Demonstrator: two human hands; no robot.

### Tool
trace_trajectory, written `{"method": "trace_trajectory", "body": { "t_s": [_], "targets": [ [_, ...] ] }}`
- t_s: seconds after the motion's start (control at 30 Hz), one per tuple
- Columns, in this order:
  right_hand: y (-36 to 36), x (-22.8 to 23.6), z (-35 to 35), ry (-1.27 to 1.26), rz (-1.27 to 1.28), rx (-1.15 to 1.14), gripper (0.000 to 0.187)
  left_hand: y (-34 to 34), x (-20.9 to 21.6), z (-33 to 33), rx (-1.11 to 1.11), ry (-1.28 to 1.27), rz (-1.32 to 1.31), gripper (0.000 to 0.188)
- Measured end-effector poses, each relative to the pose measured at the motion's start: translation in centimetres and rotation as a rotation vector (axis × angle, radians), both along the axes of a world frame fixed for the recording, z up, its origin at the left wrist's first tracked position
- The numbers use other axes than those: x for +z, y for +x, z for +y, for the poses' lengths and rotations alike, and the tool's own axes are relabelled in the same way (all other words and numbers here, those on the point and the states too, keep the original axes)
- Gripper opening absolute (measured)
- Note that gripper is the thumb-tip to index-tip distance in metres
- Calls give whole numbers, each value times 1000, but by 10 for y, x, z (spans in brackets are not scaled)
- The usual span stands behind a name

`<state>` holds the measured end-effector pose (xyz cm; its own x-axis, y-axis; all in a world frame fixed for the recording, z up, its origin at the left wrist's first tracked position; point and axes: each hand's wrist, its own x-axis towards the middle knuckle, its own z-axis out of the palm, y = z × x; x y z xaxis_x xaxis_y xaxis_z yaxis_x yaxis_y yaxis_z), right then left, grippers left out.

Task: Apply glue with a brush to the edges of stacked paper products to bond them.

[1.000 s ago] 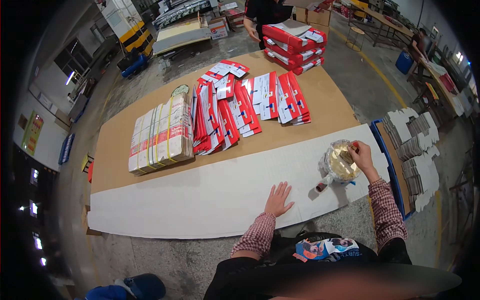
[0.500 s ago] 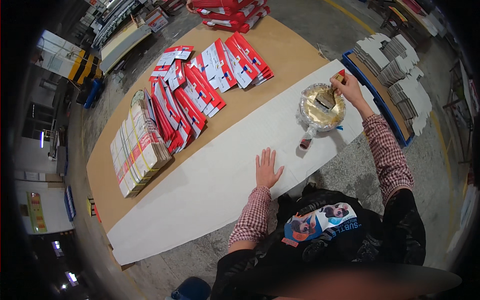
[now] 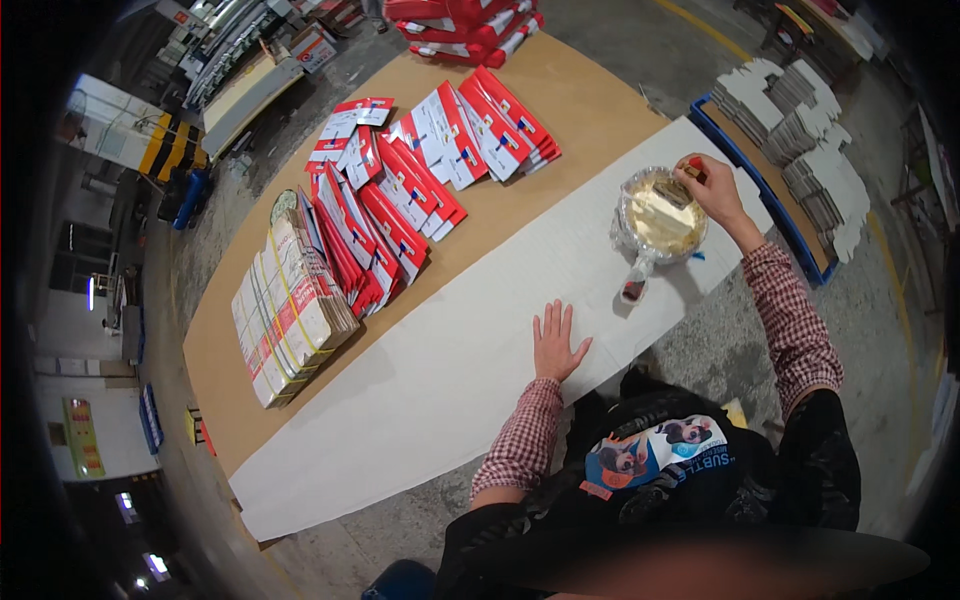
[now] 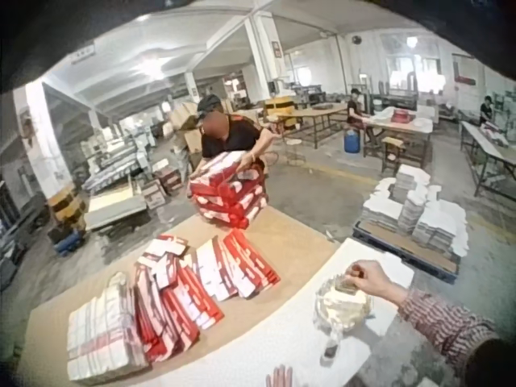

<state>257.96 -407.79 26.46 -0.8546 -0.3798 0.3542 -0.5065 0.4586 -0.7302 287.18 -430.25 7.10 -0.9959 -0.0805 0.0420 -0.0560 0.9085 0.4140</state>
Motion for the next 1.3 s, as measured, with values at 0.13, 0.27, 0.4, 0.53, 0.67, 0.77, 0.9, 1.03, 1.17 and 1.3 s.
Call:
{"method": "trace_trajectory", "body": {
  "t_s": [0.13,0.27,0.4,0.53,0.67,0.77,0.9,1.03,1.17,1.3],
  "targets": [
    [20,-4,-13,131,6,56,20,-4,6,-2,-19,53,-2,78],
    [31,0,-11,149,-58,-41,30,-8,4,-7,-40,186,36,75],
    [38,10,15,-234,-82,-254,28,-16,5,-2,28,216,131,66],
    [55,10,90,-651,-294,-412,26,-34,3,35,-335,416,195,32],
    [96,-16,150,-1157,-435,-559,27,-59,28,100,-460,155,97,64],
    [133,-44,189,-1397,-482,-611,29,-86,39,135,-423,-68,-93,92],
    [172,-67,208,-1536,-541,-617,32,-107,29,156,-267,-296,-290,109],
    [202,-91,215,-1587,-562,-628,34,-114,19,168,-241,-449,-178,105],
    [218,-118,224,-1583,-530,-513,31,-124,25,160,-344,-357,-282,99],
    [212,-124,224,-1433,-533,-541,23,-126,16,159,-381,-423,-256,91]
  ]
}}
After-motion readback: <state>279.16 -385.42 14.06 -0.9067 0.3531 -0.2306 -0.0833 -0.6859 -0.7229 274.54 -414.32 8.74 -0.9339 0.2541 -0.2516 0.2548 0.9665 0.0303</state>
